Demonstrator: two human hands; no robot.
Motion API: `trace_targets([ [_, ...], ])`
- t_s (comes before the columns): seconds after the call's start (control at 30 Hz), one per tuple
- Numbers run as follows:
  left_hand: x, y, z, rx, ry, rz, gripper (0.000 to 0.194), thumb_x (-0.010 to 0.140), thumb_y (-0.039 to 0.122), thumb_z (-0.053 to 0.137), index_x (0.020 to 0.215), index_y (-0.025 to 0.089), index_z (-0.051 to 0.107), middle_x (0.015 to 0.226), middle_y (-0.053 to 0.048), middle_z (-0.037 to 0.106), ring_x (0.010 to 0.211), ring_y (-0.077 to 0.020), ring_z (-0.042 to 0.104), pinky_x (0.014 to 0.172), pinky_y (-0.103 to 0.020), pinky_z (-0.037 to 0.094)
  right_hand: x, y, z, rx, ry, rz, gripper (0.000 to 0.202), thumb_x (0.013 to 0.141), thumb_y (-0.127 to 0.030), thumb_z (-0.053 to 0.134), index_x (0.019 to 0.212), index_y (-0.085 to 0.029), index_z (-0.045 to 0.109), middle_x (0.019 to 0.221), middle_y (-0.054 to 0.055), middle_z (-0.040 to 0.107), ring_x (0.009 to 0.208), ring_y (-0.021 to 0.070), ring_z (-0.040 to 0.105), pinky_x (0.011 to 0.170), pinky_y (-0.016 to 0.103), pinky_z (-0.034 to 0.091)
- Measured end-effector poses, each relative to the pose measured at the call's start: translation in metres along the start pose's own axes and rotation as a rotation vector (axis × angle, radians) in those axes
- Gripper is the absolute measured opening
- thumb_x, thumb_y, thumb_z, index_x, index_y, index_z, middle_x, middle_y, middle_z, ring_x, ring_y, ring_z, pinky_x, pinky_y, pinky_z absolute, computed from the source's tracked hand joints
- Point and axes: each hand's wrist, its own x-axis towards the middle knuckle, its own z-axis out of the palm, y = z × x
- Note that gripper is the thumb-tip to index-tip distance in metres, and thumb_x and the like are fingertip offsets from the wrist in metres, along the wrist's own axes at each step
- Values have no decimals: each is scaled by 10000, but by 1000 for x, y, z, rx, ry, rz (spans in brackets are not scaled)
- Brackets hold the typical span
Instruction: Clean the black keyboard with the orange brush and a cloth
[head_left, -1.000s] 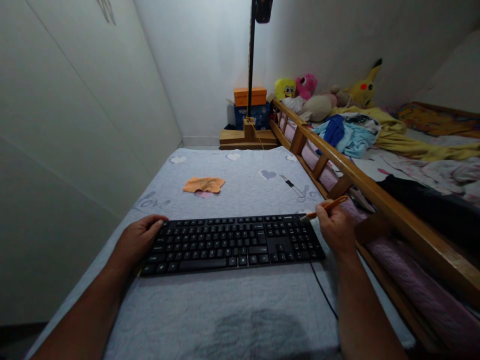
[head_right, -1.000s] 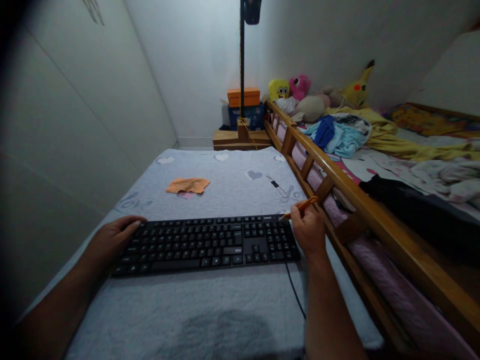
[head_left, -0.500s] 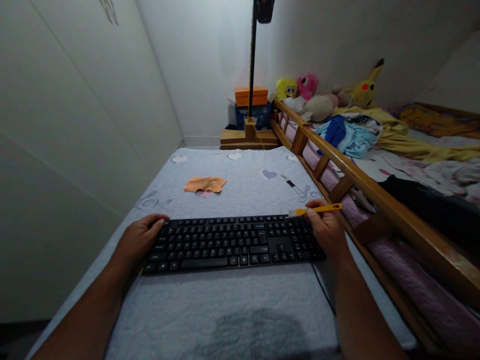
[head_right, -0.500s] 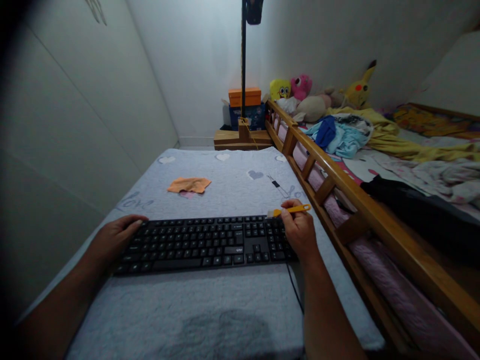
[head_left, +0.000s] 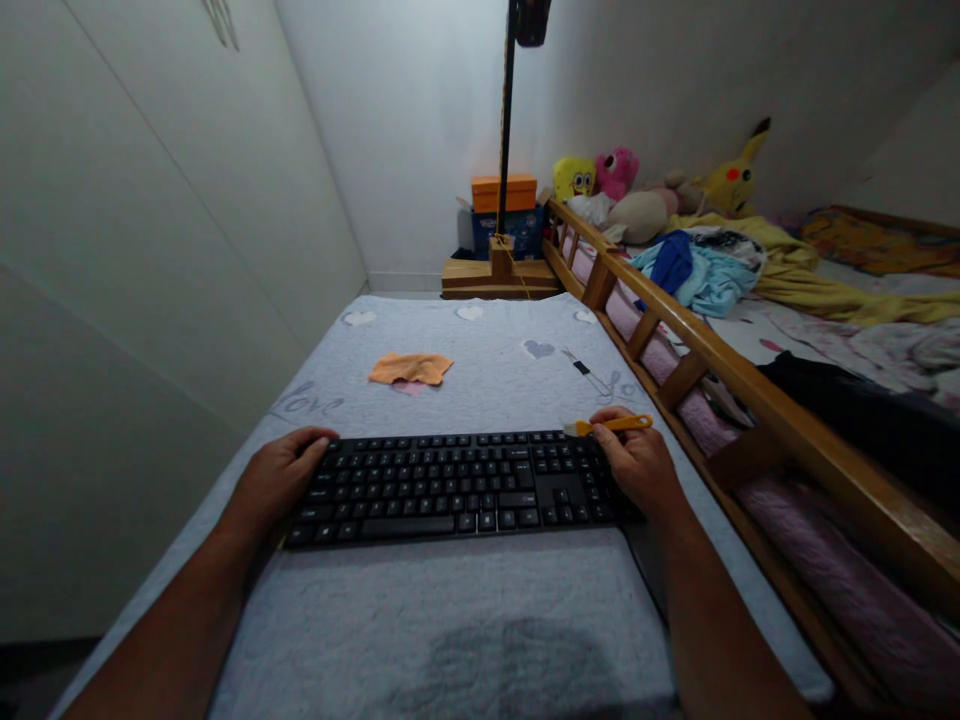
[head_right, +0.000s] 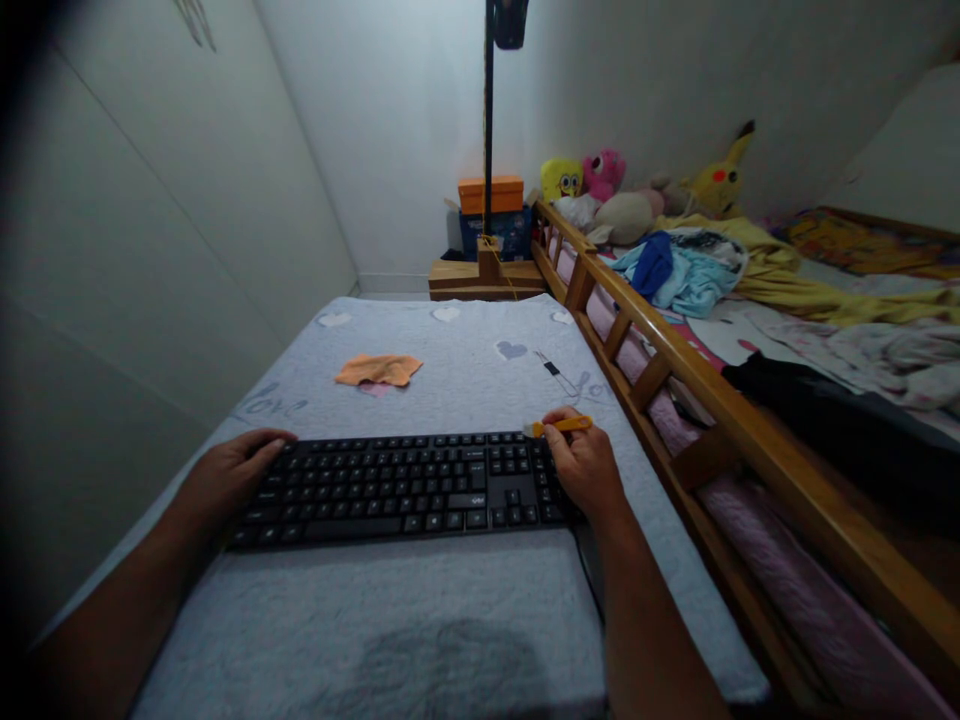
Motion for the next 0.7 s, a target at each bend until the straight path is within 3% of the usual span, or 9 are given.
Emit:
trace_targets([
  [0.17, 1, -2, 1, 9, -11, -7, 414, 816, 501, 469, 995, 227, 722, 953, -42, 758, 901, -259, 692, 772, -306, 509, -3, 3, -6, 88, -55, 65, 226, 887, -372, 495, 801, -211, 628, 712, 11, 642, 716, 207, 613, 702, 311, 446],
  [0.3, 2, -5, 2, 21, -7, 2, 404, 821, 497, 473, 992, 230, 723, 951, -39, 755, 895, -255, 689, 780, -305, 507, -4, 6, -7, 166, -19, 100, 227, 905, -380, 494, 801, -215, 611, 687, -3, 606, 681, 191, 591, 658, 293, 431],
  [0.6, 1, -2, 1, -6, -4, 6, 402, 811, 494, 484, 984, 226, 729, 935, -34, 758, 879, -249, 692, 760, -294, 507, -3, 6, 1, 103, -21, 107, 248, 944, -400, 459, 953, -211, 619, 730, 15, 659, 733, 208, 634, 708, 314, 446],
  [0.7, 0, 0, 0, -5, 7, 5, 395, 792, 490, 490, 956, 227, 737, 928, -35, 761, 884, -255, 692, 755, -299, 506, -3, 6, 1, 128, -32, 113, 231, 935, -395, 466, 900, -212, 602, 719, 15, 658, 725, 203, 637, 697, 301, 450],
])
